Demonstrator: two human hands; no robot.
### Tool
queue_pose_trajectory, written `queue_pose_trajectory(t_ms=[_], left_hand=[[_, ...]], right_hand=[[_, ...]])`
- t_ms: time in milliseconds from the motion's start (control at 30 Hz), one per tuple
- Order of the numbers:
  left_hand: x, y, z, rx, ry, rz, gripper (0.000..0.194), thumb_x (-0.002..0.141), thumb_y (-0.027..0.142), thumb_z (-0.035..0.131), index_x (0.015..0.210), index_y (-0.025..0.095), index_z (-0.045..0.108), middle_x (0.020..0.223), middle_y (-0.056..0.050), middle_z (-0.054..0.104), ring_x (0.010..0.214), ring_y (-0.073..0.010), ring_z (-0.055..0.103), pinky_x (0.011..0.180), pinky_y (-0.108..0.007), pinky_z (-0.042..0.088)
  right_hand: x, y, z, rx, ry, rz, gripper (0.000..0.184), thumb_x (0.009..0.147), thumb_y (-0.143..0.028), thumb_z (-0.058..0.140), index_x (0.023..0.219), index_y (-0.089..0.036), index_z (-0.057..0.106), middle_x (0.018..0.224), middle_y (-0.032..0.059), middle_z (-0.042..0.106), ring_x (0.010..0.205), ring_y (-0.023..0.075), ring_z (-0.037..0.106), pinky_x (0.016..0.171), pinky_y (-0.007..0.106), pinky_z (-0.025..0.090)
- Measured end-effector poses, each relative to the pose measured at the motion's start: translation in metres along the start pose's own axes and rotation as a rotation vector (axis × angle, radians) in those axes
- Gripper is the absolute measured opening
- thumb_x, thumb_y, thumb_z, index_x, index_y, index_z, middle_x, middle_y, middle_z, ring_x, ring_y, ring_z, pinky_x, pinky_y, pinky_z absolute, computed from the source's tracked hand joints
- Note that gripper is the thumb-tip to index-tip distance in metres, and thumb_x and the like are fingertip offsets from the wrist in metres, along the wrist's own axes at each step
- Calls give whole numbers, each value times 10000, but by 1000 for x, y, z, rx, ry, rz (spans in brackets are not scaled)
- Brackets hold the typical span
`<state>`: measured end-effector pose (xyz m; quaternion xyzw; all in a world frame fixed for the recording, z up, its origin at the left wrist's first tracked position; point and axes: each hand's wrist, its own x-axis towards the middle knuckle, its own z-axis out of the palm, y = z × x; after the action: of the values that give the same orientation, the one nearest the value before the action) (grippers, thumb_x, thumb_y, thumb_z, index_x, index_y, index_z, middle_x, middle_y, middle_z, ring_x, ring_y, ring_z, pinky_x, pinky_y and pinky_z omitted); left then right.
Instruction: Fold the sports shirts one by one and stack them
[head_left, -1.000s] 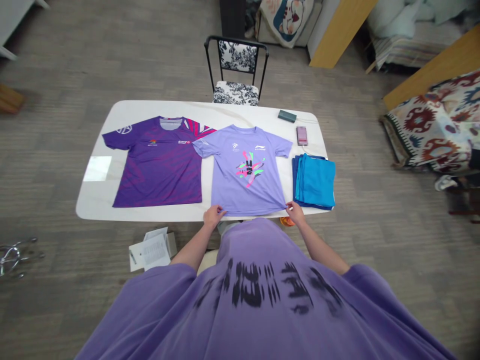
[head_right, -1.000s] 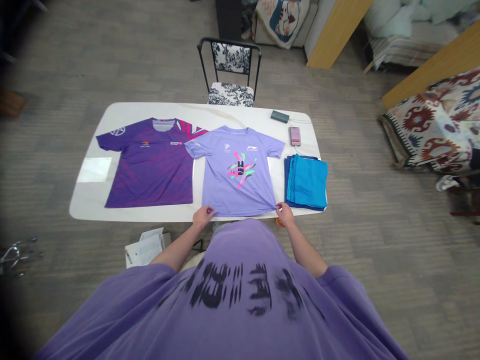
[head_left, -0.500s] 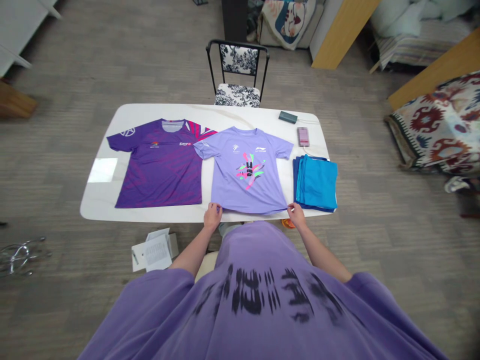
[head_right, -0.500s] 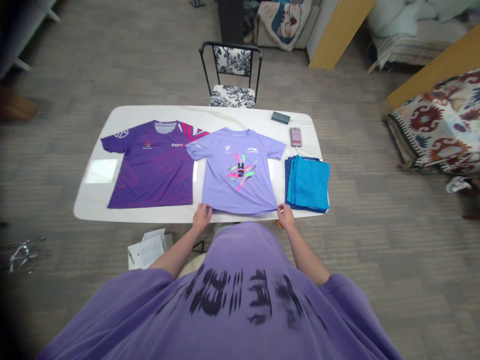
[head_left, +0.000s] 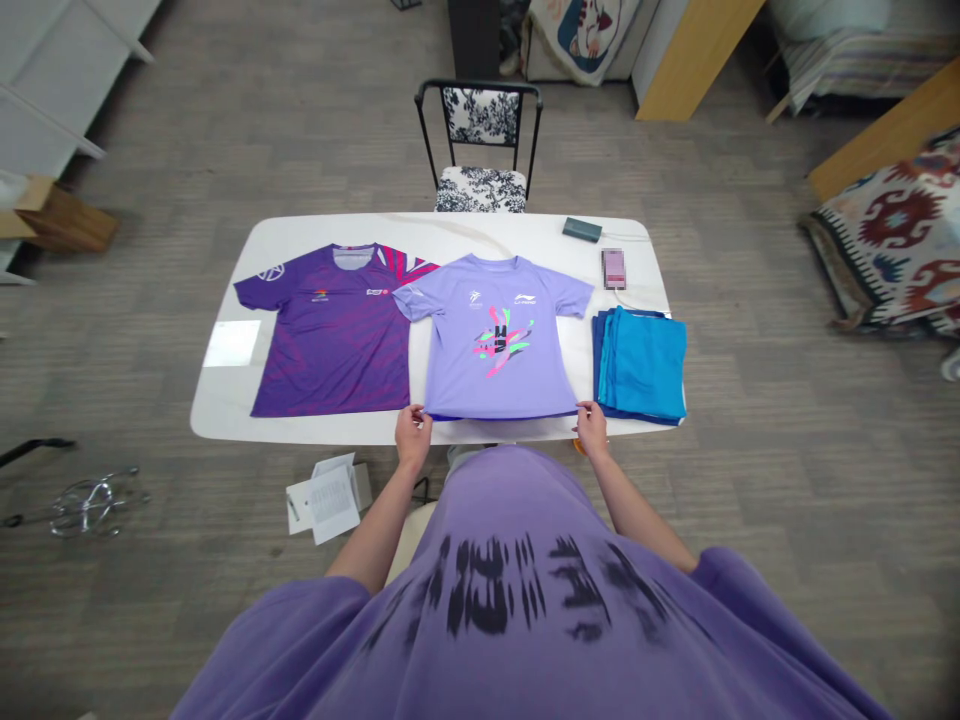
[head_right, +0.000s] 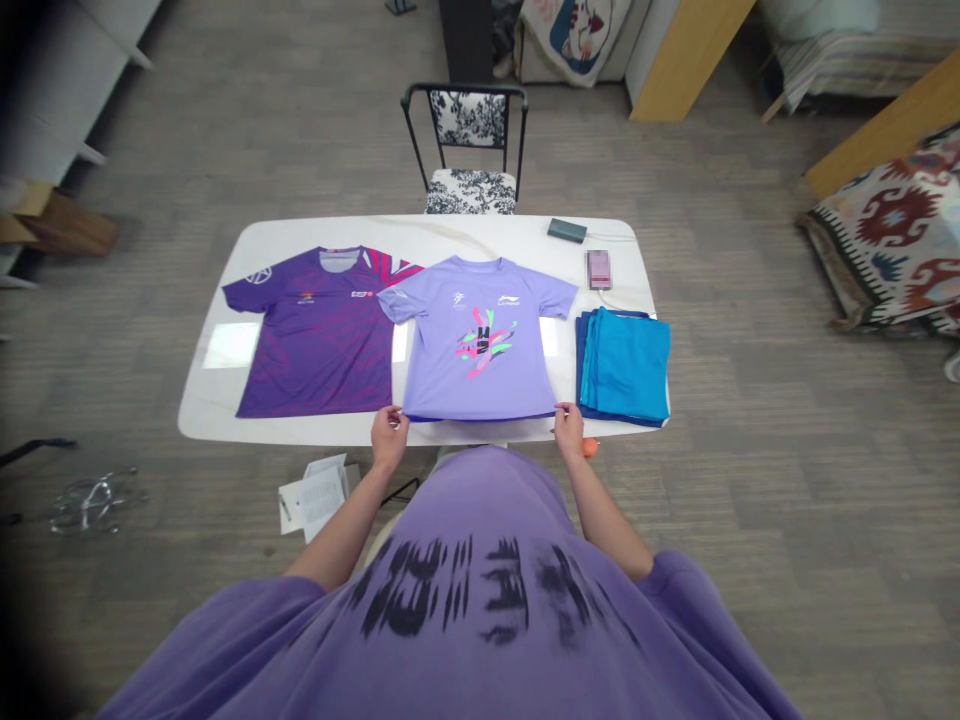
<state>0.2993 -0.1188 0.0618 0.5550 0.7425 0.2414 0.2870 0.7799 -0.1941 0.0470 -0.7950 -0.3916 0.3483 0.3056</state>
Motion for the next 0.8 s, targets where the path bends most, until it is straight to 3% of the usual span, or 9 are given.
queue_pose_trajectory(t_ms=[200, 367, 467, 600, 800], left_hand=[[3, 5, -16, 47, -25, 54, 213, 1076, 314, 582, 1222, 236, 715, 1125, -90, 738, 1034, -243, 699, 1062, -393, 587], [4, 8, -33, 39, 58, 66, 282, 1143, 354, 522, 1323, 194, 668, 1284, -137, 717, 1167, -223, 655, 1127, -374, 568], [1, 1, -38, 35, 81, 0, 309, 1152, 391, 499, 1346, 206, 653, 1328, -130, 707, 1213, -220, 657, 1139, -365, 564], [-16, -18, -33, 42, -24, -80, 304, 1127, 409, 521, 1327, 240, 676, 1288, -103, 757, 1156, -228, 710, 1083, -361, 578], [-45, -54, -12, 94, -226, -210, 252, 1050, 359, 615, 1234, 271, 763, 1148, -101, 829, 1027, -263, 765, 983, -394, 565]], right_hand=[[6, -6, -2, 16, 25, 2, 418, 937, -567, 646, 1197, -243, 685, 1117, 90, 720, 866, 238, 669, 743, 430, 712], [5, -6, -21, -123, 66, -101, 364, 940, -366, 612, 1276, -249, 687, 1204, 109, 723, 935, 254, 672, 982, 460, 646], [0, -2, -36, -280, 70, -118, 393, 962, -304, 587, 1339, -283, 698, 1240, 109, 711, 1015, 278, 679, 990, 435, 596], [-11, 9, -42, -404, 2, -103, 327, 994, -287, 597, 1278, -342, 749, 1189, 68, 699, 1032, 275, 684, 914, 392, 557], [-26, 32, -31, -486, -203, -97, 320, 1022, -237, 598, 1252, -358, 786, 1219, 46, 714, 971, 220, 684, 804, 324, 509]])
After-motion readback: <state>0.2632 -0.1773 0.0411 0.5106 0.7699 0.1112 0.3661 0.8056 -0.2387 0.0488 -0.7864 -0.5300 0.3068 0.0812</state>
